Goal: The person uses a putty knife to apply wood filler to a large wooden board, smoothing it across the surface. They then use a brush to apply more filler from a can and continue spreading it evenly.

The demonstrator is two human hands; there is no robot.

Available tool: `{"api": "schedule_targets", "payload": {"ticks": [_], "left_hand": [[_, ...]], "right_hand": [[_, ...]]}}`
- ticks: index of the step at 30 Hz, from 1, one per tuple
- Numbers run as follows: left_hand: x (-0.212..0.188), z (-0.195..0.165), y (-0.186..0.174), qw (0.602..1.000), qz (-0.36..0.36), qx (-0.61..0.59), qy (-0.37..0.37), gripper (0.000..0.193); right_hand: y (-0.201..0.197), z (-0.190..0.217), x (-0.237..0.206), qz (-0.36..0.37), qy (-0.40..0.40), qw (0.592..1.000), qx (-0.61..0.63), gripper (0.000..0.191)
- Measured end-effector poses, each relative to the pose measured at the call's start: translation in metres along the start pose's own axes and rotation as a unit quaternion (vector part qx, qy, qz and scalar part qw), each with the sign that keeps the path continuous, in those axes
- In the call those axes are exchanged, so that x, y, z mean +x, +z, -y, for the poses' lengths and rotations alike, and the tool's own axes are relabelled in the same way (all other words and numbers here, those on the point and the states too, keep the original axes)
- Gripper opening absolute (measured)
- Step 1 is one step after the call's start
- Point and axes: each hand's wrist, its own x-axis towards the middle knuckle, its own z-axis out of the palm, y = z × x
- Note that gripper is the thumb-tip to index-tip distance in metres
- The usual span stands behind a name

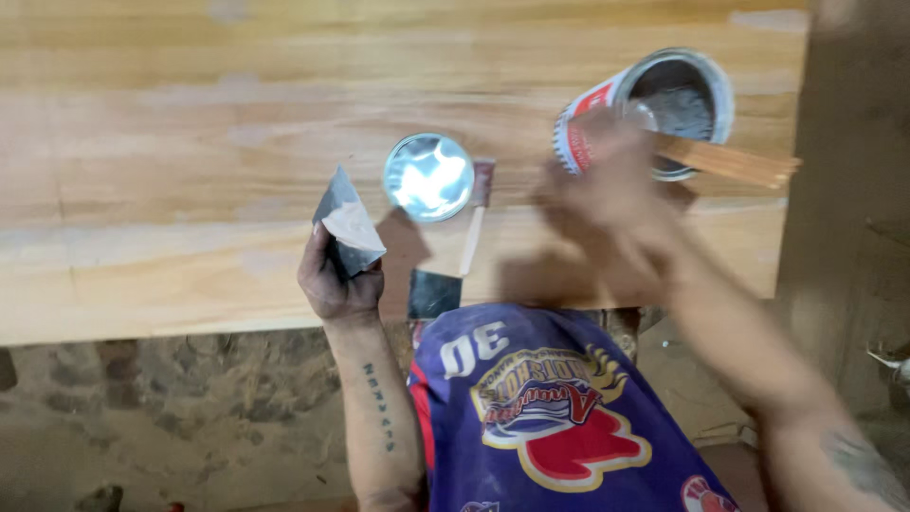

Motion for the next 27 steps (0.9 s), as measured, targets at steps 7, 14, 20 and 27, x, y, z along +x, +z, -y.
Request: {"api": "schedule_targets", "payload": {"ticks": [7, 14, 20, 27], "left_hand": [[-0.038, -0.014, -0.053, 0.999, 0.006, -0.021, 0.044, 0.040], [-0.073, -0.040, -0.113, 0.993, -0.076, -0.018, 0.084, 0.036], [-0.051, -0.045, -0.115, 0.995, -0.063, -0.049, 0.056, 0.039], [-0.021, -0.027, -0.037, 0.993, -0.021, 0.108, 0.041, 0.043]], "right_hand": [[0.174, 0.112, 0.044, 0.332, 0.066, 0.941, -0.031, 0.144], [0.204, 0.127, 0.063, 0.340, 0.095, 0.934, -0.052, 0.147], [0.198, 0.110, 0.069, 0.359, 0.112, 0.924, -0.070, 0.140], [0.129, 0.111, 0.075, 0.237, 0.111, 0.965, 0.032, 0.143]]}}
